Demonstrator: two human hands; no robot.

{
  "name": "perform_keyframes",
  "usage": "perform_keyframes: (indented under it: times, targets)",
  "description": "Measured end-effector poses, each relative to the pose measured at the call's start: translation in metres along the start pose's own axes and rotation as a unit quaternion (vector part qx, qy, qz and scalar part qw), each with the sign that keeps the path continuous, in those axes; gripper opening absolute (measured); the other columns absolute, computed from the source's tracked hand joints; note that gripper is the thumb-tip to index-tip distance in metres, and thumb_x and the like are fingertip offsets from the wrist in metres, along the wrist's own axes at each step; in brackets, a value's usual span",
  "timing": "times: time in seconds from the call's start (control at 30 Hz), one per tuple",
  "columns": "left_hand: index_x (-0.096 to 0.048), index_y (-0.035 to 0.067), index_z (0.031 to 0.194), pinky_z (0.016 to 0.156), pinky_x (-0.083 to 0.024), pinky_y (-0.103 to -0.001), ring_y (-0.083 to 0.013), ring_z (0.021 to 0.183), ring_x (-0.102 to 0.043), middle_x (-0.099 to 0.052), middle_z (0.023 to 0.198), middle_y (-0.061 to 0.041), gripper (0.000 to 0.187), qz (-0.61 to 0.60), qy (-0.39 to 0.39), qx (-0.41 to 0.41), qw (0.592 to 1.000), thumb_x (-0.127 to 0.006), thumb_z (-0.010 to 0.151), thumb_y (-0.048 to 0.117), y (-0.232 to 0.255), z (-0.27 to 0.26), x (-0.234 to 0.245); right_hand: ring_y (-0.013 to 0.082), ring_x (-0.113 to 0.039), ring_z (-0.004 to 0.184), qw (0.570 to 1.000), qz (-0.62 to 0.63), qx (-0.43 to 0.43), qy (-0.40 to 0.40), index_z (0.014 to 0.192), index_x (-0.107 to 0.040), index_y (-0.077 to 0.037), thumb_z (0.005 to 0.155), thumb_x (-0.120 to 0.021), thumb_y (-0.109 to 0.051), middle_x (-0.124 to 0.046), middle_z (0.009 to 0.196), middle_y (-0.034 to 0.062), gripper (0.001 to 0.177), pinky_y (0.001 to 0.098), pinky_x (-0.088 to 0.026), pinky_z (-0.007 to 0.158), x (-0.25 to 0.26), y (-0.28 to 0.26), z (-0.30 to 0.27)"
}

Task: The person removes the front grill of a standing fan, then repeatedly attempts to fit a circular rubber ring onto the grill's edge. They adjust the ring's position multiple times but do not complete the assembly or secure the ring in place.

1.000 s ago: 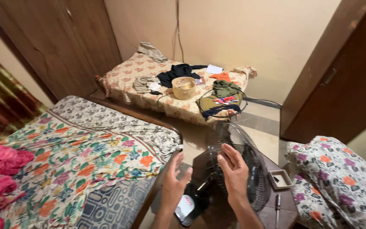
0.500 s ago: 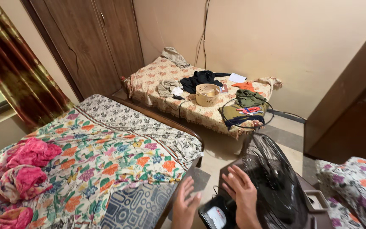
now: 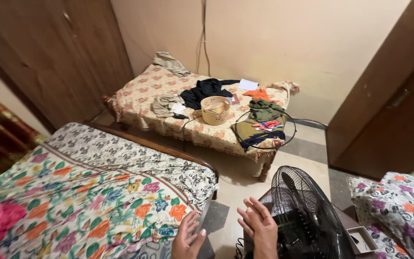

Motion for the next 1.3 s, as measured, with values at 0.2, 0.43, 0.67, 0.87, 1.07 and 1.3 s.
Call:
perform_keyframes:
  times: [0.2, 0.43, 0.67, 0.87, 1.07, 1.3]
  targets:
    - [-0.045, 0.019, 0.149, 0.108, -0.048, -0.049, -0.0271, 0.137, -0.058, -0.06, 0.147, -0.01, 0.073, 0.008, -0.055, 0.018, 0.998, -0.074, 0.082, 0.02, 0.033, 0.046, -0.028, 0.034, -0.074, 0.11, 0.999, 0.009, 0.013, 0.048, 0.138, -0.06, -0.001, 0.092, -0.061, -0.007, -0.07, 0.134, 0.0165, 0.046, 0.0442, -0.063, 0.089, -0.004, -0.008, 0.016]
    - [-0.047, 0.015, 0.146, 0.105, -0.052, -0.042, -0.0249, 0.133, -0.062, -0.063, 0.144, -0.01, 0.062, 0.04, -0.205, -0.026, 0.978, -0.07, 0.088, 0.015, 0.084, 0.089, -0.11, 0.0334, -0.074, 0.114, 0.996, 0.05, 0.022, 0.077, 0.14, -0.057, -0.005, 0.093, -0.059, -0.009, -0.068, 0.138, 0.0152, 0.048, 0.0442, -0.064, 0.088, -0.001, -0.003, 0.047]
    - [-0.045, 0.019, 0.149, 0.106, -0.053, -0.042, -0.0246, 0.133, -0.064, -0.063, 0.144, -0.009, 0.069, 0.07, -0.212, 0.018, 0.975, -0.071, 0.085, 0.016, 0.047, 0.162, -0.106, 0.0314, -0.073, 0.115, 0.991, 0.092, 0.015, 0.096, 0.14, -0.058, -0.007, 0.094, -0.059, -0.013, -0.069, 0.137, 0.013, 0.046, 0.0432, -0.063, 0.089, -0.025, 0.02, 0.121]
    - [-0.051, 0.019, 0.144, 0.105, -0.053, -0.039, -0.0224, 0.129, -0.066, -0.067, 0.138, -0.007, 0.062, 0.146, -0.22, 0.131, 0.956, -0.072, 0.086, 0.017, -0.052, 0.287, -0.126, 0.0316, -0.069, 0.122, 0.986, 0.129, -0.029, 0.106, 0.145, -0.051, -0.012, 0.097, -0.06, -0.017, -0.065, 0.142, 0.0097, 0.049, 0.0466, -0.059, 0.093, -0.002, 0.06, 0.241]
    - [-0.057, 0.019, 0.139, 0.104, -0.054, -0.036, -0.0202, 0.125, -0.069, -0.071, 0.131, -0.005, 0.055, 0.218, -0.279, 0.155, 0.922, -0.073, 0.087, 0.018, -0.112, 0.406, -0.21, 0.0364, -0.065, 0.127, 0.975, 0.134, -0.026, 0.172, 0.149, -0.045, -0.012, 0.099, -0.053, -0.019, -0.061, 0.146, 0.0159, 0.05, 0.0533, -0.057, 0.097, 0.059, 0.112, 0.373]
    - [-0.063, 0.019, 0.133, 0.102, -0.054, -0.032, -0.0176, 0.12, -0.072, -0.075, 0.124, -0.002, 0.047, 0.259, -0.359, 0.05, 0.895, -0.073, 0.087, 0.018, -0.136, 0.471, -0.289, 0.037, -0.064, 0.127, 0.956, 0.141, -0.038, 0.253, 0.148, -0.046, -0.011, 0.099, -0.052, -0.018, -0.059, 0.148, 0.0178, 0.049, 0.0555, -0.055, 0.097, 0.124, 0.137, 0.444]
Point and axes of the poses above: each hand's wrist, its own z-axis towards the middle knuckle, its own x-axis out of the back of the hand, y = z × x, the point moved 7 cm from there along z, towards the middle knuckle
